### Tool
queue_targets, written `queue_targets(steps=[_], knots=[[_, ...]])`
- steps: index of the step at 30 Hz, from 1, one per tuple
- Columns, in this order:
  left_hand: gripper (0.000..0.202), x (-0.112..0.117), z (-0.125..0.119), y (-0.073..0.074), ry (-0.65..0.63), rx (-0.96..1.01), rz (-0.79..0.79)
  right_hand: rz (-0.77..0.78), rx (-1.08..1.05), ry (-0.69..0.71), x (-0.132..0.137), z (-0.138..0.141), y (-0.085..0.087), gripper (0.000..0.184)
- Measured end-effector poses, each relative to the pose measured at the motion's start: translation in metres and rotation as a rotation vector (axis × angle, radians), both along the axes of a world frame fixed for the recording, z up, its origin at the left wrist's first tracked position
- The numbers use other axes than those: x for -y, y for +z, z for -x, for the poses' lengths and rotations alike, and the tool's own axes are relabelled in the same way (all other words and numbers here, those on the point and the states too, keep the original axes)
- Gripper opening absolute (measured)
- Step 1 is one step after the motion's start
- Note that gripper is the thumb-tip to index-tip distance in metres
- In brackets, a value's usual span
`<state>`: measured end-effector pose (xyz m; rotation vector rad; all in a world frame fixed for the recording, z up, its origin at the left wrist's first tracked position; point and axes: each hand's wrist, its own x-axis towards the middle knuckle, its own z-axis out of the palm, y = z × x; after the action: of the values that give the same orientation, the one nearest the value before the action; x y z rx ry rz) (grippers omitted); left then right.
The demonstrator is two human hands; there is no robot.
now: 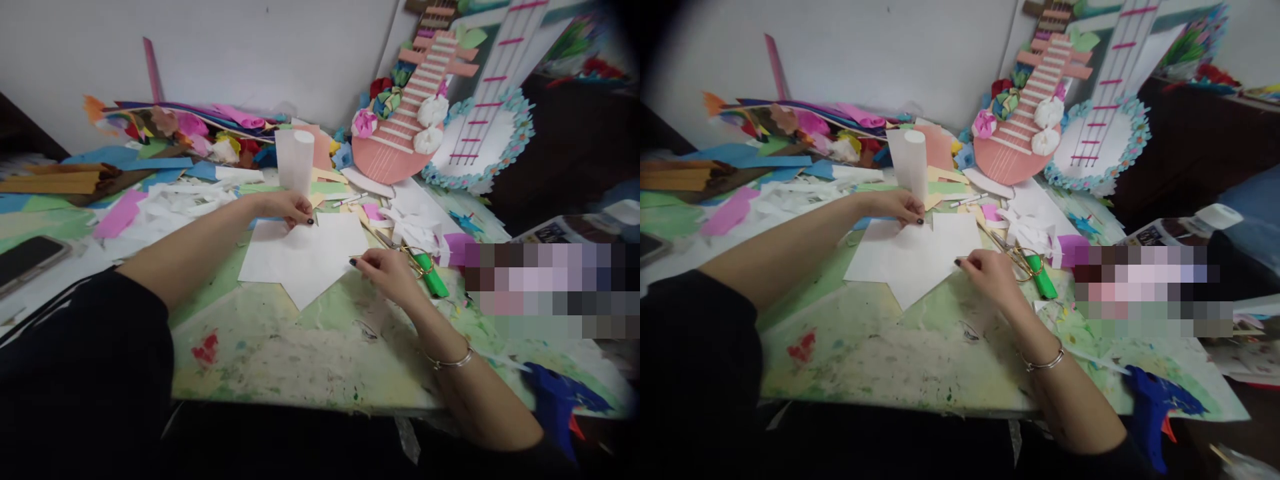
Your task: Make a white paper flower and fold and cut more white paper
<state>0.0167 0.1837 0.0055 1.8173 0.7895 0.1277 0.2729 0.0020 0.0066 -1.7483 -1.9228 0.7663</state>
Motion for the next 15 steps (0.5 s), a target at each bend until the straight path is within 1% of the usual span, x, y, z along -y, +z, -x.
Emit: queue_targets(steps=[1, 2, 4, 7, 9, 12, 15], knots=[[0.025, 0.002, -0.001, -0.001, 0.007, 0.005, 0.004, -0.101, 0.230, -0.072, -0.003, -0.008, 0.002, 0.020], [0.026, 0.004, -0.002, -0.002, -0.003, 0.009, -0.001, -0.142, 0.425, -0.143, -0.005, -0.017, 0.004, 0.015], [0.032, 0.009, -0.005, -0.003, -0.028, 0.016, -0.041, -0.115, 0.704, -0.221, -0.009, -0.033, 0.005, 0.019], [0.043, 0.017, -0.012, -0.002, -0.019, -0.030, -0.146, -0.076, 0.771, -0.268, -0.009, -0.045, 0.005, 0.025], [0.044, 0.023, -0.020, 0.000, -0.047, -0.103, -0.296, -0.069, 0.763, -0.281, -0.009, -0.046, 0.004, 0.025], [0.037, 0.034, -0.036, 0.005, -0.207, -0.232, -0.515, -0.026, 0.764, -0.308, -0.008, -0.046, 0.006, 0.028], [0.031, 0.049, -0.054, 0.010, -0.324, -0.318, -0.628, 0.016, 0.754, -0.328, -0.010, -0.049, 0.009, 0.036]])
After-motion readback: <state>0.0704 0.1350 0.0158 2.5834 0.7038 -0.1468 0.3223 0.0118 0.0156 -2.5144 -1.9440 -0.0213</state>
